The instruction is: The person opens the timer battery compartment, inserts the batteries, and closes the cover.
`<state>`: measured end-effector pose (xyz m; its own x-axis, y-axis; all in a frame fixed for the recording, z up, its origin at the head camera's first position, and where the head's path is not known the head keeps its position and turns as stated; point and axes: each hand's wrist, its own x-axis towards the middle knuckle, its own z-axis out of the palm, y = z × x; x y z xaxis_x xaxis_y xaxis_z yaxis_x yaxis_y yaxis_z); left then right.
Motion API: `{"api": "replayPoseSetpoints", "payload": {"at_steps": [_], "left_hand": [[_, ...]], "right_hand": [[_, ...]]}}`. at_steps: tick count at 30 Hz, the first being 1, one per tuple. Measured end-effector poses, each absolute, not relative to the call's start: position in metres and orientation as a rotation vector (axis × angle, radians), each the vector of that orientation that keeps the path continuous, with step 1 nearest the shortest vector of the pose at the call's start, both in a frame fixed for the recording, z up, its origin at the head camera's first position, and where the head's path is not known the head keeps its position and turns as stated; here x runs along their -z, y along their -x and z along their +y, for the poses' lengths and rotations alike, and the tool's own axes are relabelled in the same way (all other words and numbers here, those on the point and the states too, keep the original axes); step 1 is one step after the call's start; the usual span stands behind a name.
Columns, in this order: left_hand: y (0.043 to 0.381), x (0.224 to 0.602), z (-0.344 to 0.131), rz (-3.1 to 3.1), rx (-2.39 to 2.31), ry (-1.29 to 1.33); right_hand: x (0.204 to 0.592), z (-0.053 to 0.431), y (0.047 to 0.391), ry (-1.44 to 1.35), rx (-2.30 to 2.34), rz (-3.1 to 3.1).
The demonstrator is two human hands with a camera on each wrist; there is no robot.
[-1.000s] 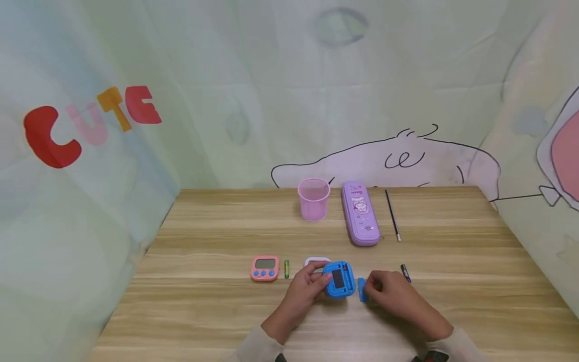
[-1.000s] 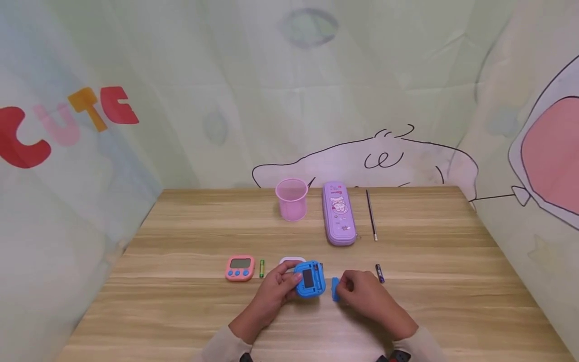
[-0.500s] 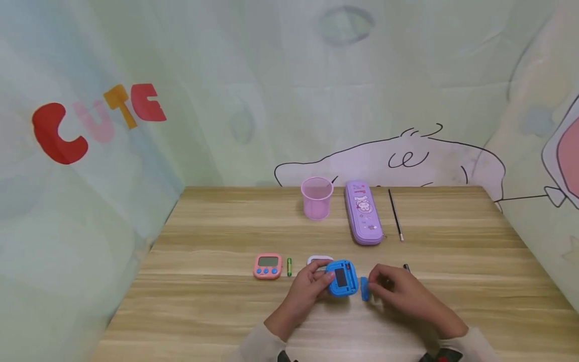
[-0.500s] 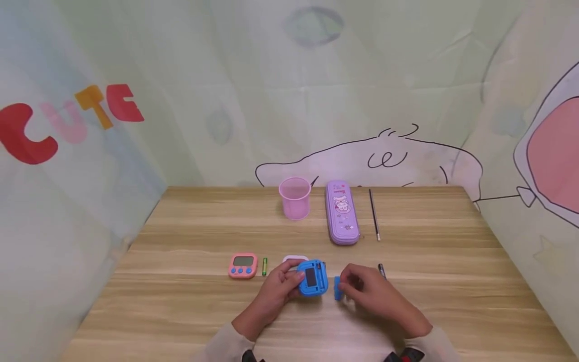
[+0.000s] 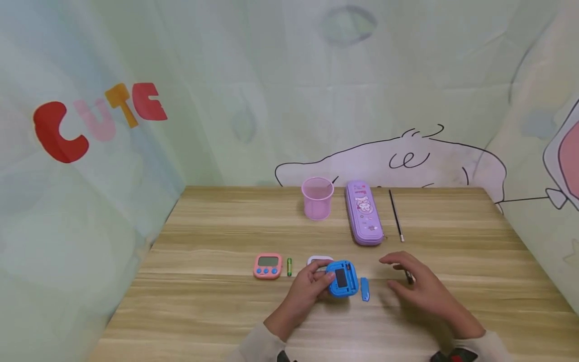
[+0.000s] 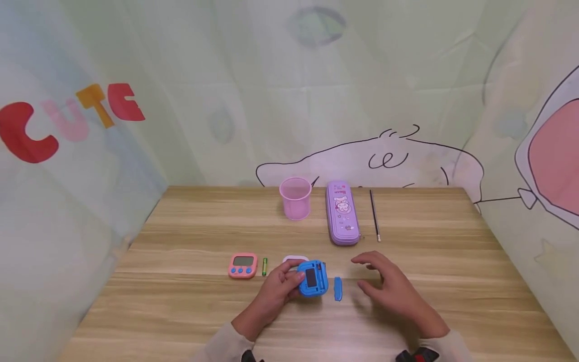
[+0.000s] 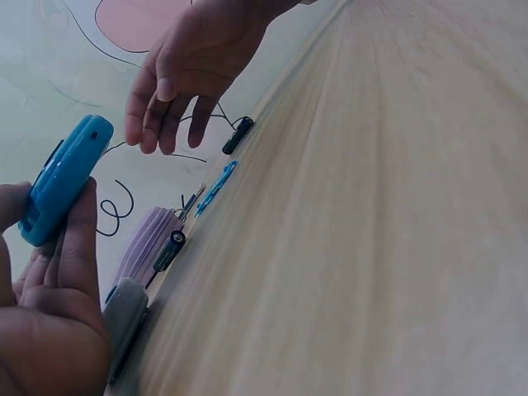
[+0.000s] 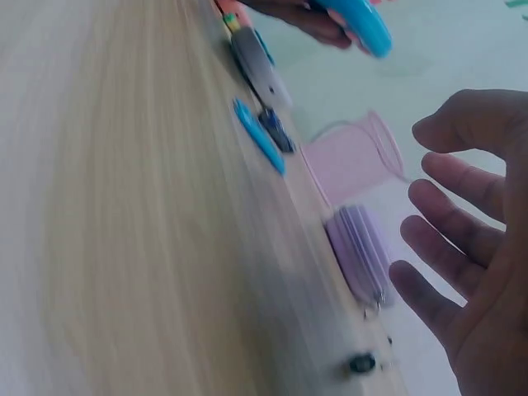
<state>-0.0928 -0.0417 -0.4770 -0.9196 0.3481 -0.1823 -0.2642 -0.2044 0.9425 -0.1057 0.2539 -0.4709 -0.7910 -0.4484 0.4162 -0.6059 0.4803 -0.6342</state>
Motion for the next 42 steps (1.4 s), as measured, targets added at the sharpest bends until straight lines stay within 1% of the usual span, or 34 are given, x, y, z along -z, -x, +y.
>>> {"api": "replayPoseSetpoints", "payload": {"at_steps": [11, 17, 30, 42], "left_hand": [[0.094, 0.479, -0.041, 1.680, -2.178, -0.109], [0.095, 0.479, -0.041, 1.693, -2.165, -0.100], [0.095, 0.480, -0.043, 1.700, -2.174, -0.141], [0.094, 0.479, -0.043, 1.689, -2.170, -0.149]], "right_hand": [[0.477, 0.291, 0.111, -0.795, -0.996, -2.696], [0.481, 0.302, 0.111, -0.812, -0.945, -2.721], [0.476, 0.307, 0.107, -0.770, -0.898, -2.836], [0.486, 0.309, 0.110, -0.827, -0.915, -2.711]]}}
